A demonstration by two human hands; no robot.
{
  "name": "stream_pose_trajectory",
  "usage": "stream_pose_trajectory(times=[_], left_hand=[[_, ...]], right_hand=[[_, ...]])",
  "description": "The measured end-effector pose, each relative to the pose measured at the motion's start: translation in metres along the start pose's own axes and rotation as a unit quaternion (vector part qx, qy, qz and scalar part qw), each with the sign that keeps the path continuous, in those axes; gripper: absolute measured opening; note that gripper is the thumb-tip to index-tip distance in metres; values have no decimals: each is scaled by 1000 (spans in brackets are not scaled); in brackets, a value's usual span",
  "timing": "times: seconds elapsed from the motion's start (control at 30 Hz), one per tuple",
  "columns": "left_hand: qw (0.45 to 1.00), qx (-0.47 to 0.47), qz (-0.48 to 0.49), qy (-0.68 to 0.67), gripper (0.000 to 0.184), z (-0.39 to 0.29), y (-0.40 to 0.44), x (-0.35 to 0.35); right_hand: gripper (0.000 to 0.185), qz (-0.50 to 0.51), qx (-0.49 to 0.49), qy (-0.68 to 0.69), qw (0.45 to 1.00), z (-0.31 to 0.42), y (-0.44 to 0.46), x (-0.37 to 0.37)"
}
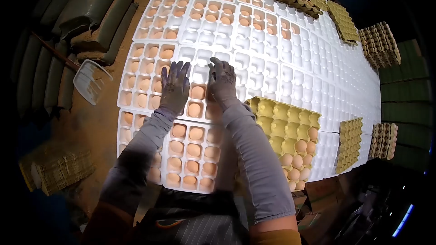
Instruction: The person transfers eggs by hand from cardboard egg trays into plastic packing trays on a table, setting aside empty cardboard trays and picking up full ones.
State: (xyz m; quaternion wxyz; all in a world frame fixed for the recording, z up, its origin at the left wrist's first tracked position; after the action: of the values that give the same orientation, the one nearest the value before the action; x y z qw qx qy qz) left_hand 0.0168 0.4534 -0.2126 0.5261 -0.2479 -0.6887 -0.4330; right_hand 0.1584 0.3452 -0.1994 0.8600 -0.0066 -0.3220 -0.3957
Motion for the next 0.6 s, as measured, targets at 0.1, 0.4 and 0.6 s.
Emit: stream_pose_trajectory(times=[0.1,0.4,0.6], left_hand=[[999,-44,9,23,52,-1,1,-1],[957,-13,-17,-289,35,-53,-7,66],[912,-266,110,-291,26,-238,-27,130]], right_hand=[[37,-7,-17,124,992,52,-30,24],[20,-63,-40,-77,994,63,-177,276],[45,136,-33,-152,978,-52,-164,374]])
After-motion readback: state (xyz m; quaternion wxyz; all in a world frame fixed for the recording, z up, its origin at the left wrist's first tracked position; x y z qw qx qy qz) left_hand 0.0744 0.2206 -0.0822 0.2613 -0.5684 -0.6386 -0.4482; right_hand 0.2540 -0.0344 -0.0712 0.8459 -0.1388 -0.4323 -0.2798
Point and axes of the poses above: each hand's wrist, its own y-axis towards the middle knuckle, its own x-axis out of the back of the hand, z = x × y, the point moved 1 cm from there along y, towards the middle knuckle, and after that the axes turned 14 degrees about y, right-handed, at the moved point
